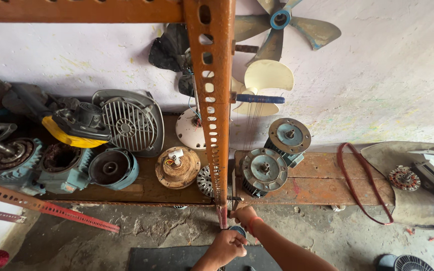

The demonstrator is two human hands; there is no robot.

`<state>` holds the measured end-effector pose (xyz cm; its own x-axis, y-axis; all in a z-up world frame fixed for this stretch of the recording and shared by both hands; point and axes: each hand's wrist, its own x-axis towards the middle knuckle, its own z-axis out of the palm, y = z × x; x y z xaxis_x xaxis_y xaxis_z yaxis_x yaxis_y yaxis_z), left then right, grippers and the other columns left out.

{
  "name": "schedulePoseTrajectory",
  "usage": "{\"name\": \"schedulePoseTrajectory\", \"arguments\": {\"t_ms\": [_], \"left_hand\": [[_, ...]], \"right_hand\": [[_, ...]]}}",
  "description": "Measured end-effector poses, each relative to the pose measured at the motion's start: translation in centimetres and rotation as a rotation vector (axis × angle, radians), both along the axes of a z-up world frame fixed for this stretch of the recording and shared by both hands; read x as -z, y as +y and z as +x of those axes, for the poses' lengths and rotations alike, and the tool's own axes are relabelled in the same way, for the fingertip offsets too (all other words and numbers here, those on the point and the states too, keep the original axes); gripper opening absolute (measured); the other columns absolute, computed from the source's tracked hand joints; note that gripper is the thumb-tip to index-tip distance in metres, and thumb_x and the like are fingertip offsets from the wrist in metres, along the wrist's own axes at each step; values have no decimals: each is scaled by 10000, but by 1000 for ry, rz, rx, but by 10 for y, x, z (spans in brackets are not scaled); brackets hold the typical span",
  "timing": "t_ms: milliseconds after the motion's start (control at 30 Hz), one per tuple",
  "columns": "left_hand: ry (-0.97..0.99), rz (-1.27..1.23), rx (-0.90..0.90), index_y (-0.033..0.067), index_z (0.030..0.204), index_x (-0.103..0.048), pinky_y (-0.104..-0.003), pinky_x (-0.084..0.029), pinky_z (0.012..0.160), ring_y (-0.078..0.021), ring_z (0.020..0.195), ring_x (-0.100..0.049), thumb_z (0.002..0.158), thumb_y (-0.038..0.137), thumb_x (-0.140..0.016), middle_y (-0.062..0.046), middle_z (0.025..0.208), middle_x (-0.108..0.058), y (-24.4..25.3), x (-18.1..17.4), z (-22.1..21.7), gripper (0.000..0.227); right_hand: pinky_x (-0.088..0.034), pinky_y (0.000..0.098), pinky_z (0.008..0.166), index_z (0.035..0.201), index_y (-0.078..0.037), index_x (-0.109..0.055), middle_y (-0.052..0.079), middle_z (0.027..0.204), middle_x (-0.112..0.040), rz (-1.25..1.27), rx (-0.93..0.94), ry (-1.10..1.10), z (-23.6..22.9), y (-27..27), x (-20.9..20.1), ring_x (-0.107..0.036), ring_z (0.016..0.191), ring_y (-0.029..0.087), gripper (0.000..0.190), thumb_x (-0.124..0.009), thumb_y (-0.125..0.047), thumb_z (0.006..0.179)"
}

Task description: The person operates a vertical string-winding machine by hand, repeatedly pulling a crank to wind strings onto spools. The hands remain in frame throughout, manipulating the crank and occasionally adjusting the strings.

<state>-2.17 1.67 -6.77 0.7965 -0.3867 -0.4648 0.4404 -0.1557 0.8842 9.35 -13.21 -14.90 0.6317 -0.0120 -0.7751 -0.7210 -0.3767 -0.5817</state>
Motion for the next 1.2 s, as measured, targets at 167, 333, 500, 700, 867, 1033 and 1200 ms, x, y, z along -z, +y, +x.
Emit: {"name": "schedulePoseTrajectory", "arguments": {"t_ms": [167,333,500,700,867,1033,1200], "left_hand": [[-111,-35,62,0,933,-731,-243,-535,745,-104,794,-675,710,81,-792,-54,839,-720,-7,-13,2,245],[-256,-61,78,1,971,-727,-255,-550,765,-117,843,-694,720,137,-773,-60,878,-739,-15,-45,17,289],[-454,-19,120,24,985,-739,-294,-546,807,-136,859,-696,752,216,-733,-44,906,-742,-27,-84,33,302],[-495,-66,99,30,979,-734,-310,-541,905,-145,868,-702,760,199,-728,-55,873,-742,-30,-116,38,277],[-482,-21,98,33,979,-742,-315,-509,937,-142,877,-705,758,175,-738,-47,870,-744,-27,-124,30,263],[-436,-8,69,45,985,-735,-319,-538,892,-126,878,-706,760,183,-733,-31,880,-746,-21,-118,23,263],[-278,15,19,53,982,-729,-345,-549,802,-135,842,-695,761,147,-745,-36,872,-732,-18,-101,20,240]], "right_hand": [[-330,295,477,916,-38,-772,41,627,-571,237,11,-106,-39,-7,-109,-443,501,122,237,-630,-220,970],[-501,264,789,945,-11,-765,76,697,-737,384,-150,-552,-53,-19,-256,-675,679,136,267,-609,-225,980],[-520,300,468,921,-26,-787,65,661,-760,228,-511,-831,-43,-27,-409,-652,497,139,161,-659,-124,934],[-370,318,337,647,-93,-746,17,442,-565,-546,-883,-1970,-13,-24,-520,-490,352,102,274,-754,-122,919],[-382,302,443,983,-66,-817,3,610,-622,-370,-437,-1913,71,-30,-500,-510,465,85,108,-796,-172,993],[-409,266,428,1004,-3,-780,33,666,-644,162,-88,-1120,170,-36,-353,-511,470,100,204,-772,-194,933],[-404,248,401,1082,-18,-794,98,998,-814,144,45,-705,169,-45,-151,-488,456,93,178,-682,-100,972]]}}
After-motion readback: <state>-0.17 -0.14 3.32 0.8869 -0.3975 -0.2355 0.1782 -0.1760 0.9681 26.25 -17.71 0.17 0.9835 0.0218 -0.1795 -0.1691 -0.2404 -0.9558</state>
